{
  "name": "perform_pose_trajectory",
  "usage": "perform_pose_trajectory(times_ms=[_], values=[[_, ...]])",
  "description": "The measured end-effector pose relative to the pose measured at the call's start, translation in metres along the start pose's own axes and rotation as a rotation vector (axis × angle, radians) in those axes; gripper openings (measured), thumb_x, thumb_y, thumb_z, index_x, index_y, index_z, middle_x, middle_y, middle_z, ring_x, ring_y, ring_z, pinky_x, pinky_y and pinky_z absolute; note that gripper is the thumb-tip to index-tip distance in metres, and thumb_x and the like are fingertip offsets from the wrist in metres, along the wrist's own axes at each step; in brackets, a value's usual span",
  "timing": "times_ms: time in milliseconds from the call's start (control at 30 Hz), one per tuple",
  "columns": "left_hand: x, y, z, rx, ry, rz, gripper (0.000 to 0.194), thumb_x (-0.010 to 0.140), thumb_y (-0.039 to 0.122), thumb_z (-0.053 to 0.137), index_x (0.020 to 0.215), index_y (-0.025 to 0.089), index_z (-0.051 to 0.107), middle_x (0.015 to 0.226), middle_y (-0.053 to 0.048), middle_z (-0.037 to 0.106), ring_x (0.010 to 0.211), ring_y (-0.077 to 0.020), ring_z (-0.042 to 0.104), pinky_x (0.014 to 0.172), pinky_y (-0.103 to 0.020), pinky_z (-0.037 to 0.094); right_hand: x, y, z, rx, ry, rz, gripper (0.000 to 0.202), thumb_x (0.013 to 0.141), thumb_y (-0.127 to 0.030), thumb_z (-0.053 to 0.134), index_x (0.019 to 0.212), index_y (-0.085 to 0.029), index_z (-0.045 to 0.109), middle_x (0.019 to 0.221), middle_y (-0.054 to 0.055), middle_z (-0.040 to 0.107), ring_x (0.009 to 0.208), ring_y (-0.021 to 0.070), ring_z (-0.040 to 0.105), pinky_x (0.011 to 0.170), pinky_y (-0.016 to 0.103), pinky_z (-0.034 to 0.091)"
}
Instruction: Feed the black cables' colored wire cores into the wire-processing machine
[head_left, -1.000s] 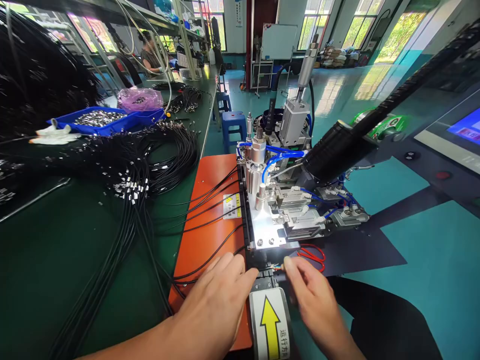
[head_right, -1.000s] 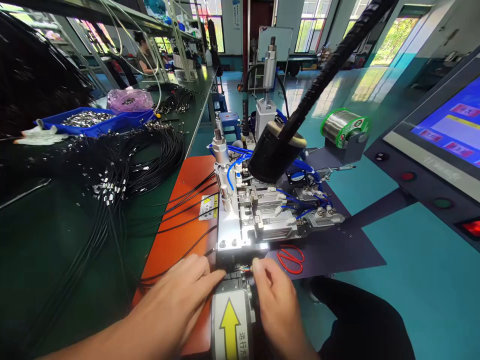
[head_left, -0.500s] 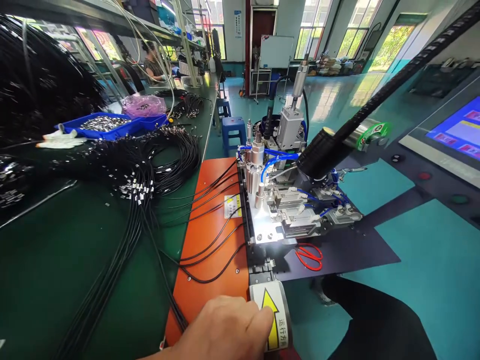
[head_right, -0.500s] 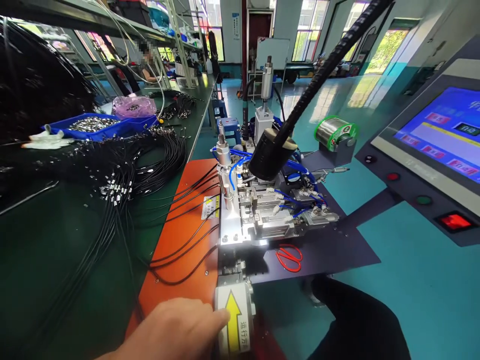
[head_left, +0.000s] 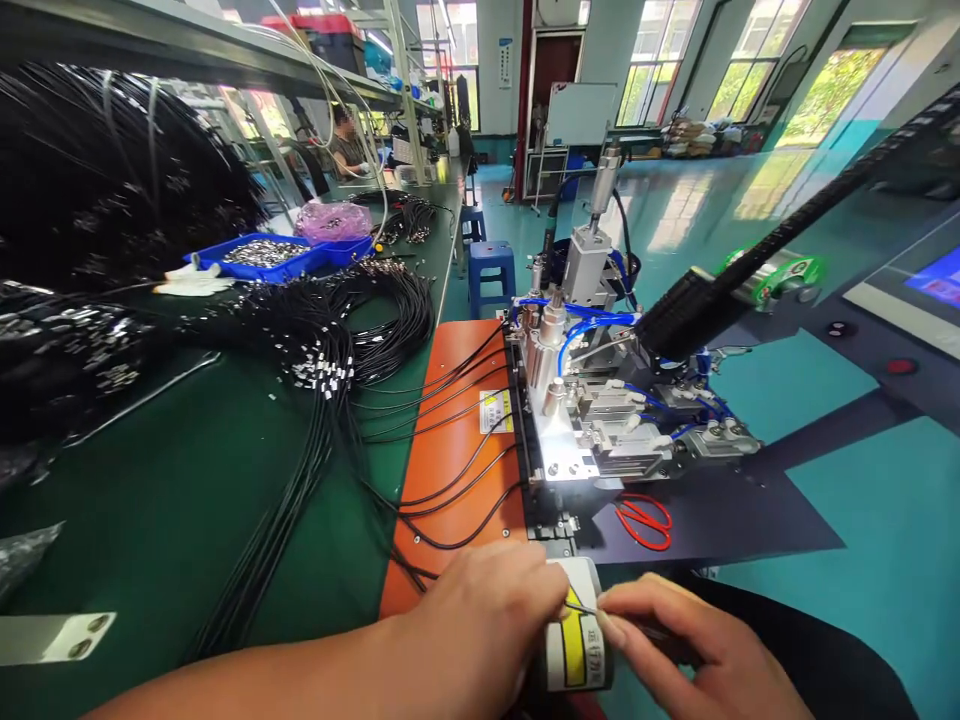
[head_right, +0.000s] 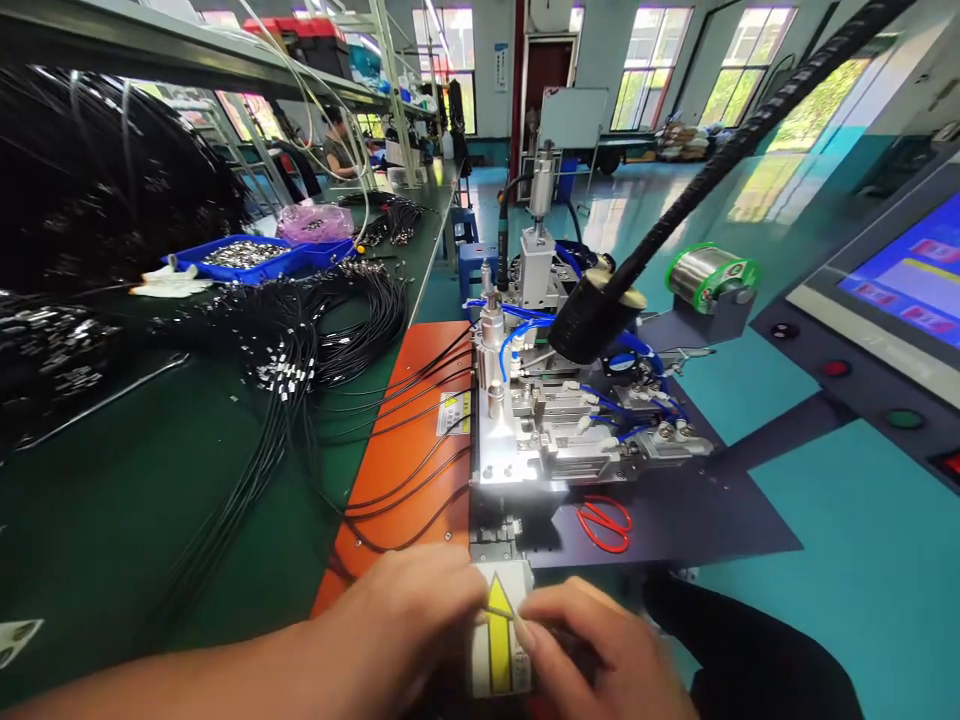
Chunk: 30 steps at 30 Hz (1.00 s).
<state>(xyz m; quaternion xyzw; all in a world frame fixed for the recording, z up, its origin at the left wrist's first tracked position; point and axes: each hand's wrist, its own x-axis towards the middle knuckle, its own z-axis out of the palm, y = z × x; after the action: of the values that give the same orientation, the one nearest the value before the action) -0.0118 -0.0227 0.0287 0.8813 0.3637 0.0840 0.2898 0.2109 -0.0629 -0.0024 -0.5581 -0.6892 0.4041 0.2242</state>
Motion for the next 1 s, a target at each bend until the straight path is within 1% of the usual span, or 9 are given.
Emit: perform_pose_trajectory(times_ms=[67, 167, 200, 267, 333, 400, 500, 733, 1000], values=[[-0.001, -0.002, 0.004, -0.027, 0.014, -0.058, 0.003, 0.089, 0.018, 0.056, 0.088, 0.021, 0.056, 0.085, -0.002, 0.061, 0.073, -0.0176, 0.057, 0.061, -0.027, 0.04, 0.004, -0.001, 0.005, 0.048, 0.064, -0.003, 0.02, 0.093, -0.038, 0.056, 0.086, -0.028, 0.072, 0.08, -0.001, 0.072, 0.073, 0.0175, 0.069, 0.064, 0.022, 0.053], [-0.001, -0.006, 0.009, -0.188, 0.026, -0.082, 0.008, 0.093, 0.02, 0.05, 0.098, 0.021, 0.056, 0.092, -0.003, 0.061, 0.079, -0.0172, 0.058, 0.067, -0.026, 0.043, 0.014, -0.008, 0.018, 0.12, 0.083, -0.045, 0.021, 0.093, -0.035, 0.056, 0.082, -0.025, 0.07, 0.078, 0.0, 0.071, 0.071, 0.0171, 0.067, 0.065, 0.024, 0.052], [0.001, -0.008, 0.011, -0.234, 0.07, -0.094, 0.009, 0.095, 0.019, 0.048, 0.098, 0.021, 0.056, 0.091, -0.002, 0.061, 0.08, -0.0167, 0.058, 0.068, -0.025, 0.044, 0.017, -0.01, 0.022, 0.164, 0.116, -0.04, 0.02, 0.093, -0.036, 0.056, 0.084, -0.024, 0.07, 0.078, 0.001, 0.071, 0.072, 0.0176, 0.068, 0.066, 0.024, 0.053], [0.006, -0.014, 0.014, -0.293, 0.144, -0.097, 0.011, 0.097, 0.02, 0.046, 0.095, 0.021, 0.057, 0.09, -0.002, 0.06, 0.08, -0.0158, 0.057, 0.068, -0.025, 0.043, 0.021, -0.01, 0.029, 0.293, 0.211, 0.032, 0.02, 0.091, -0.039, 0.059, 0.101, -0.023, 0.068, 0.082, 0.002, 0.071, 0.069, 0.0173, 0.068, 0.062, 0.024, 0.054], [0.012, -0.019, 0.018, -0.296, 0.211, -0.099, 0.013, 0.097, 0.02, 0.045, 0.092, 0.021, 0.057, 0.089, -0.002, 0.058, 0.08, -0.0157, 0.055, 0.069, -0.025, 0.043, 0.02, -0.005, 0.032, 0.384, 0.301, 0.092, 0.035, 0.089, -0.042, 0.063, 0.118, -0.023, 0.061, 0.086, 0.003, 0.071, 0.065, 0.0164, 0.066, 0.058, 0.024, 0.055], [0.017, -0.024, 0.022, -0.275, 0.249, -0.118, 0.013, 0.097, 0.022, 0.046, 0.089, 0.02, 0.056, 0.088, -0.002, 0.057, 0.079, -0.0158, 0.054, 0.069, -0.026, 0.042, 0.016, 0.003, 0.034, 0.392, 0.374, 0.112, 0.041, 0.086, -0.042, 0.066, 0.122, -0.024, 0.059, 0.087, 0.003, 0.071, 0.064, 0.016, 0.066, 0.058, 0.024, 0.055], [0.021, -0.027, 0.029, -0.236, 0.279, -0.144, 0.018, 0.099, 0.027, 0.046, 0.084, 0.02, 0.054, 0.085, -0.002, 0.056, 0.075, -0.016, 0.053, 0.067, -0.027, 0.042, 0.012, 0.014, 0.035, 0.307, 0.449, 0.096, 0.036, 0.087, -0.039, 0.066, 0.12, -0.025, 0.063, 0.087, 0.002, 0.07, 0.063, 0.015, 0.065, 0.061, 0.024, 0.055], [0.023, -0.028, 0.036, -0.17, 0.311, -0.056, 0.028, 0.102, 0.026, 0.035, 0.084, 0.019, 0.054, 0.082, -0.004, 0.056, 0.074, -0.0166, 0.053, 0.067, -0.027, 0.042, 0.016, 0.021, 0.034, 0.168, 0.448, -0.061, 0.031, 0.091, -0.03, 0.061, 0.121, -0.023, 0.064, 0.088, 0.003, 0.066, 0.062, 0.0138, 0.063, 0.059, 0.023, 0.055], [0.024, -0.026, 0.031, -0.106, 0.292, -0.027, 0.031, 0.103, 0.025, 0.031, 0.081, 0.019, 0.051, 0.079, -0.004, 0.054, 0.07, -0.0159, 0.052, 0.064, -0.027, 0.041, 0.021, 0.011, 0.035, 0.142, 0.477, -0.086, 0.024, 0.093, -0.03, 0.058, 0.115, -0.022, 0.065, 0.09, 0.005, 0.064, 0.062, 0.0146, 0.06, 0.06, 0.026, 0.052]])
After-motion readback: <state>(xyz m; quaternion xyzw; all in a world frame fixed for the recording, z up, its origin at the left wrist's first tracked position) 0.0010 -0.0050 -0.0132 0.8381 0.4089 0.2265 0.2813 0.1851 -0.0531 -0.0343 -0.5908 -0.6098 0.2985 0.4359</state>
